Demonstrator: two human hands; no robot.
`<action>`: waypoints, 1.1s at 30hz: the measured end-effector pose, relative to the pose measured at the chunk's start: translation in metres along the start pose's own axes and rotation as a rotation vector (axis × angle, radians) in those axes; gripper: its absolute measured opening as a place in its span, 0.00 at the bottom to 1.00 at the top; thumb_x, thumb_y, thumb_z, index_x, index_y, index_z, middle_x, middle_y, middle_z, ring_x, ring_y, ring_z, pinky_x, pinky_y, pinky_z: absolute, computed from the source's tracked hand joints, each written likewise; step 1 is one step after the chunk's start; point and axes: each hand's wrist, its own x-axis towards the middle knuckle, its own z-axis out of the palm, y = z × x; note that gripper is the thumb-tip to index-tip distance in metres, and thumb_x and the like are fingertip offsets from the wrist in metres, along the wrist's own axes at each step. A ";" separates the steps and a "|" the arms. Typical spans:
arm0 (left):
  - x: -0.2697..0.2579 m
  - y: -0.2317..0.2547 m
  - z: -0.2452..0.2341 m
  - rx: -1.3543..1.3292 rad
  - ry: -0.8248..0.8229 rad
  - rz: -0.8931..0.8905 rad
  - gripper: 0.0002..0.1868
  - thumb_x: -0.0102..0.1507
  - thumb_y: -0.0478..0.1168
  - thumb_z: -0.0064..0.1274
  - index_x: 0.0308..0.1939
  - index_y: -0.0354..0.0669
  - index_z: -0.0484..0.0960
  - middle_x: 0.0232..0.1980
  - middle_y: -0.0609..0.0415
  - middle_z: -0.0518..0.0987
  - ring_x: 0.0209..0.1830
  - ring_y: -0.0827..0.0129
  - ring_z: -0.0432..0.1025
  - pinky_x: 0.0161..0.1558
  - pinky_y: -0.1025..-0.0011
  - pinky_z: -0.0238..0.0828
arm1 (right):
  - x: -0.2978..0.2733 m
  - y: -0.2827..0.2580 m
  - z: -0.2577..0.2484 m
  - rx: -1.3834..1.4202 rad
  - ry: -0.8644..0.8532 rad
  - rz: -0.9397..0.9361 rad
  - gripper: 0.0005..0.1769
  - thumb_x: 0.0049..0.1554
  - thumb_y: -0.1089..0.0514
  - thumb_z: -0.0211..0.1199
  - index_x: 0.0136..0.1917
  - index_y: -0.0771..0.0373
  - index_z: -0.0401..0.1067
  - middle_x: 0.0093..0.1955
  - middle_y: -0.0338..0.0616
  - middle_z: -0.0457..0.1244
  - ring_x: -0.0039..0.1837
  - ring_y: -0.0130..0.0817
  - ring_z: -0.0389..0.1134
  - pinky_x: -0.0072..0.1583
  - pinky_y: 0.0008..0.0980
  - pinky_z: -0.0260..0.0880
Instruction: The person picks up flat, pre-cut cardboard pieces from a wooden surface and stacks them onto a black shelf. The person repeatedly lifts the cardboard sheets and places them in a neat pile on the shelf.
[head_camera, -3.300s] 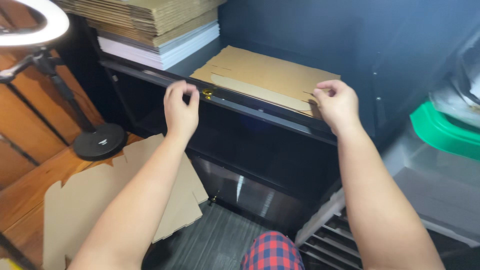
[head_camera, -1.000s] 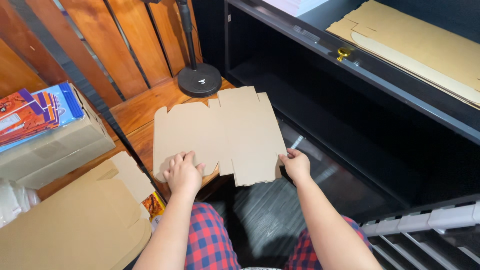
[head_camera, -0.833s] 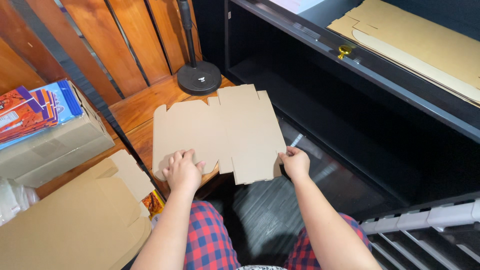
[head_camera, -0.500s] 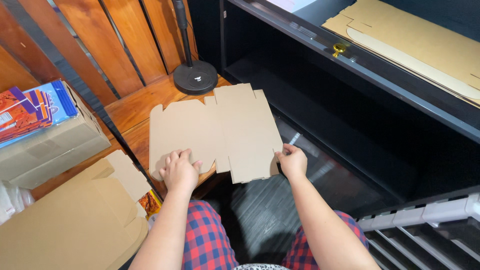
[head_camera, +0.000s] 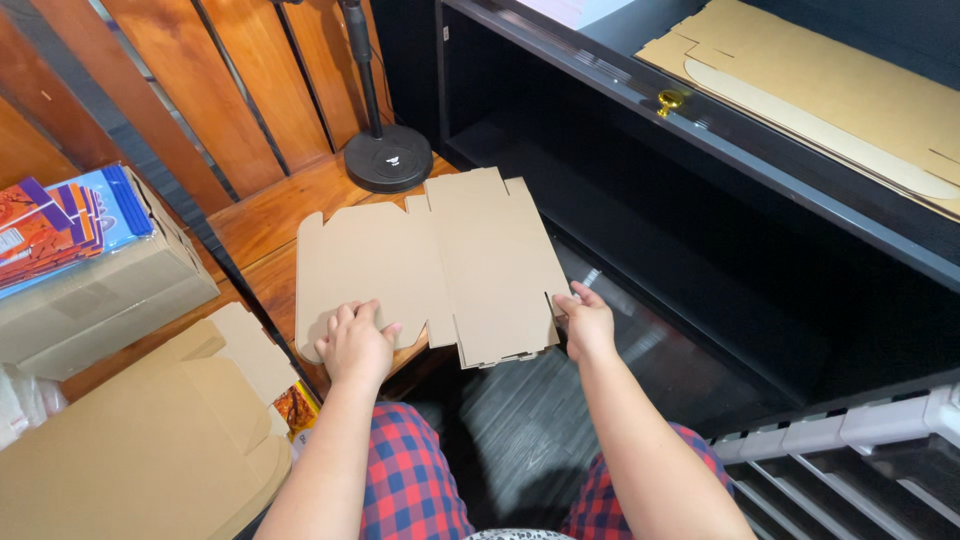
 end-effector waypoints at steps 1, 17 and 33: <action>-0.001 0.000 -0.001 -0.007 0.002 0.001 0.30 0.68 0.59 0.52 0.72 0.60 0.71 0.74 0.56 0.65 0.76 0.60 0.56 0.74 0.45 0.50 | -0.006 -0.005 0.002 0.145 -0.029 0.090 0.35 0.54 0.73 0.69 0.74 0.70 0.64 0.53 0.46 0.62 0.46 0.25 0.66 0.48 0.16 0.71; 0.006 -0.009 0.019 -0.050 0.148 0.003 0.26 0.65 0.59 0.56 0.65 0.62 0.79 0.71 0.58 0.68 0.73 0.59 0.60 0.71 0.49 0.53 | 0.008 0.008 0.012 0.052 -0.161 0.247 0.36 0.56 0.62 0.75 0.73 0.67 0.63 0.55 0.61 0.69 0.51 0.59 0.75 0.50 0.65 0.77; 0.005 -0.015 0.008 -0.127 0.186 -0.117 0.33 0.64 0.62 0.54 0.72 0.61 0.73 0.80 0.45 0.61 0.83 0.50 0.51 0.74 0.41 0.46 | -0.010 -0.029 -0.021 0.184 -0.147 0.194 0.30 0.57 0.66 0.72 0.69 0.74 0.66 0.56 0.63 0.68 0.51 0.58 0.74 0.52 0.61 0.76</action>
